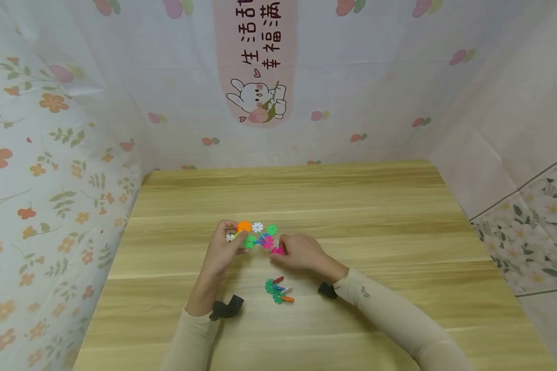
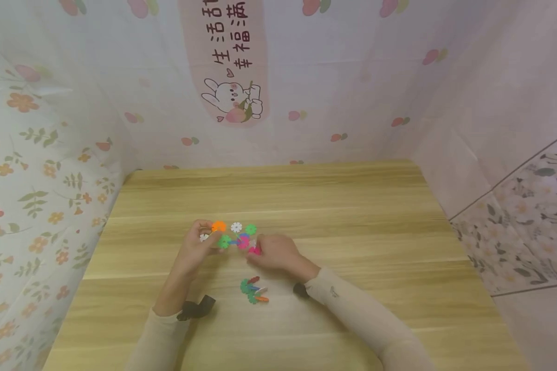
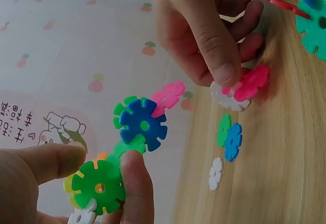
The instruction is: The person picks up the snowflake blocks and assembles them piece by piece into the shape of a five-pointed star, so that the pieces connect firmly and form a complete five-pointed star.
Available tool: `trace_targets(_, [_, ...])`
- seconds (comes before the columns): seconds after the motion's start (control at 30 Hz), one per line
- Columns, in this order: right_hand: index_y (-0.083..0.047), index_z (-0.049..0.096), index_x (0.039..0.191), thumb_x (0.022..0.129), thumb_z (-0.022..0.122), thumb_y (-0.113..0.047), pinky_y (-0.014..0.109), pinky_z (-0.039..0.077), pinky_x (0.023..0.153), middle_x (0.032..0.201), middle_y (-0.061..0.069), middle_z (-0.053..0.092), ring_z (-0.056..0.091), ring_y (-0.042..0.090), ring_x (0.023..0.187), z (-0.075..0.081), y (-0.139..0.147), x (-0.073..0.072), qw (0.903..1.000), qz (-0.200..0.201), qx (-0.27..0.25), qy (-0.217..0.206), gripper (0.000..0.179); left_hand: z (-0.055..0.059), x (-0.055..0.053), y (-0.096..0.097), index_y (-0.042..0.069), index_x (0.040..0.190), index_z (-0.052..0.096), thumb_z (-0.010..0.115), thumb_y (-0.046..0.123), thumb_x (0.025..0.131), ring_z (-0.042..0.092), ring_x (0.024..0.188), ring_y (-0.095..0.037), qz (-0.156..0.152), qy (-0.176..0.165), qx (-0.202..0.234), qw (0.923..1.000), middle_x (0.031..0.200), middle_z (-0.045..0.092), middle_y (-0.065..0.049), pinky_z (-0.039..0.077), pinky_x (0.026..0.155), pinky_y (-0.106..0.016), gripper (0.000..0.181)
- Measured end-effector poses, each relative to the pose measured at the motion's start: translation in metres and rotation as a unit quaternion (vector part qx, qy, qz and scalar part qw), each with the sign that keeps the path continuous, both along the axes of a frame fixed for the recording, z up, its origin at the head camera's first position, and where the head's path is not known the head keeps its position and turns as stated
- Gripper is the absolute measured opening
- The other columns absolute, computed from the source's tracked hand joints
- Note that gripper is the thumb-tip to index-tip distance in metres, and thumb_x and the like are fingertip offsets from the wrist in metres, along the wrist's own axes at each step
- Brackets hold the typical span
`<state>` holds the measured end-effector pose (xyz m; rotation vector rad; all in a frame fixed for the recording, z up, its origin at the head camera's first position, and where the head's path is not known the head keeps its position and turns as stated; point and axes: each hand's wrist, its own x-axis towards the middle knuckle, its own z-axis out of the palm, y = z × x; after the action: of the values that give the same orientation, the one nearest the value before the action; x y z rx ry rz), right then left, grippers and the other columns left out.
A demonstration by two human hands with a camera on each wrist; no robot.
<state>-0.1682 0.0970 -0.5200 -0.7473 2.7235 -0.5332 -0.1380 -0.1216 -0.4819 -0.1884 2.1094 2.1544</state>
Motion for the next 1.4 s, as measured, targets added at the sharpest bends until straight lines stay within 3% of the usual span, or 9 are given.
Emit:
trace_targets(0.2, [-0.019, 0.053, 0.082, 0.08, 0.062, -0.045, 0.024, 0.038, 0.047, 0.06, -0.009, 0.049, 0.046, 0.009, 0.054, 0.003, 0.001, -0.002, 0.9996, 0.003, -0.022, -0.02, 0.028, -0.001, 0.002, -0.002, 0.0, 0.111, 0.04, 0.061, 0.009, 0.09, 0.053, 0.074, -0.021, -0.003, -0.001, -0.008, 1.0, 0.109, 0.041, -0.017, 0.052, 0.073, -0.052, 0.032])
trace_targets(0.37, [-0.02, 0.052, 0.09, 0.079, 0.072, -0.037, 0.027, 0.044, 0.056, 0.075, -0.004, 0.054, 0.05, 0.012, 0.066, 0.009, 0.018, -0.014, 0.986, -0.047, -0.141, -0.075, 0.029, -0.001, 0.002, -0.005, 0.002, 0.109, 0.048, 0.066, 0.014, 0.088, 0.054, 0.086, -0.028, -0.014, 0.043, -0.019, 0.9988, 0.112, 0.045, -0.016, 0.052, 0.069, -0.054, 0.03])
trace_targets(0.47, [-0.012, 0.051, 0.096, 0.081, 0.074, -0.025, 0.03, 0.047, 0.065, 0.088, 0.004, 0.057, 0.054, 0.02, 0.078, 0.032, 0.028, -0.018, 0.9575, -0.072, -0.249, -0.127, 0.031, 0.013, 0.005, -0.002, 0.001, 0.108, 0.055, 0.067, 0.012, 0.087, 0.056, 0.086, -0.031, -0.031, 0.079, -0.04, 0.9956, 0.109, 0.051, -0.016, 0.054, 0.064, -0.05, 0.026])
trace_targets(0.63, [-0.005, 0.052, 0.109, 0.081, 0.074, -0.014, 0.029, 0.05, 0.072, 0.097, 0.013, 0.06, 0.055, 0.026, 0.087, 0.05, 0.037, -0.025, 0.8848, -0.085, -0.416, -0.191, 0.037, 0.037, 0.013, 0.011, 0.0, 0.11, 0.06, 0.066, 0.009, 0.088, 0.057, 0.072, -0.042, -0.063, 0.096, -0.075, 0.9905, 0.099, 0.059, -0.015, 0.055, 0.061, -0.045, 0.024])
trace_targets(0.73, [-0.005, 0.052, 0.119, 0.084, 0.07, -0.014, 0.031, 0.051, 0.079, 0.106, 0.016, 0.061, 0.058, 0.027, 0.093, 0.051, 0.038, -0.027, 0.8524, -0.064, -0.474, -0.211, 0.04, 0.04, 0.013, 0.02, 0.005, 0.11, 0.06, 0.066, 0.012, 0.088, 0.057, 0.069, -0.042, -0.071, 0.094, -0.093, 0.9887, 0.096, 0.06, -0.013, 0.055, 0.06, -0.039, 0.024])
trace_targets(0.87, [0.003, 0.048, 0.126, 0.09, 0.063, -0.01, 0.042, 0.048, 0.089, 0.117, 0.022, 0.06, 0.058, 0.038, 0.103, 0.058, 0.034, -0.024, 0.8063, -0.028, -0.532, -0.258, 0.041, 0.044, 0.013, 0.029, 0.007, 0.11, 0.058, 0.068, 0.013, 0.087, 0.053, 0.059, -0.027, -0.066, 0.1, -0.115, 0.9861, 0.091, 0.059, -0.01, 0.051, 0.054, -0.027, 0.026])
trace_targets(0.97, [0.008, 0.045, 0.127, 0.09, 0.062, -0.01, 0.04, 0.048, 0.089, 0.117, 0.021, 0.06, 0.057, 0.04, 0.105, 0.059, 0.031, -0.022, 0.7798, -0.028, -0.558, -0.283, 0.044, 0.046, 0.013, 0.033, 0.006, 0.11, 0.055, 0.069, 0.01, 0.085, 0.045, 0.056, -0.016, -0.063, 0.11, -0.126, 0.9838, 0.086, 0.056, -0.009, 0.042, 0.048, -0.021, 0.028])
trace_targets(1.2, [0.005, 0.051, 0.118, 0.09, 0.063, -0.01, 0.031, 0.05, 0.084, 0.115, 0.023, 0.061, 0.062, 0.027, 0.1, 0.059, 0.024, -0.021, 0.7543, -0.039, -0.59, -0.285, 0.034, 0.044, 0.012, 0.035, 0.007, 0.111, 0.052, 0.07, 0.007, 0.084, 0.037, 0.053, -0.015, -0.068, 0.11, -0.118, 0.9845, 0.083, 0.049, -0.008, 0.034, 0.045, -0.019, 0.033])
trace_targets(1.4, [0.0, 0.054, 0.113, 0.089, 0.064, -0.011, 0.03, 0.05, 0.085, 0.113, 0.02, 0.062, 0.061, 0.025, 0.101, 0.056, 0.021, -0.021, 0.7424, -0.051, -0.6, -0.294, 0.027, 0.023, 0.001, 0.033, 0.01, 0.109, 0.052, 0.071, 0.011, 0.083, 0.038, 0.054, -0.015, -0.043, 0.123, -0.1, 0.9864, 0.096, 0.051, -0.009, 0.035, 0.044, -0.02, 0.032])
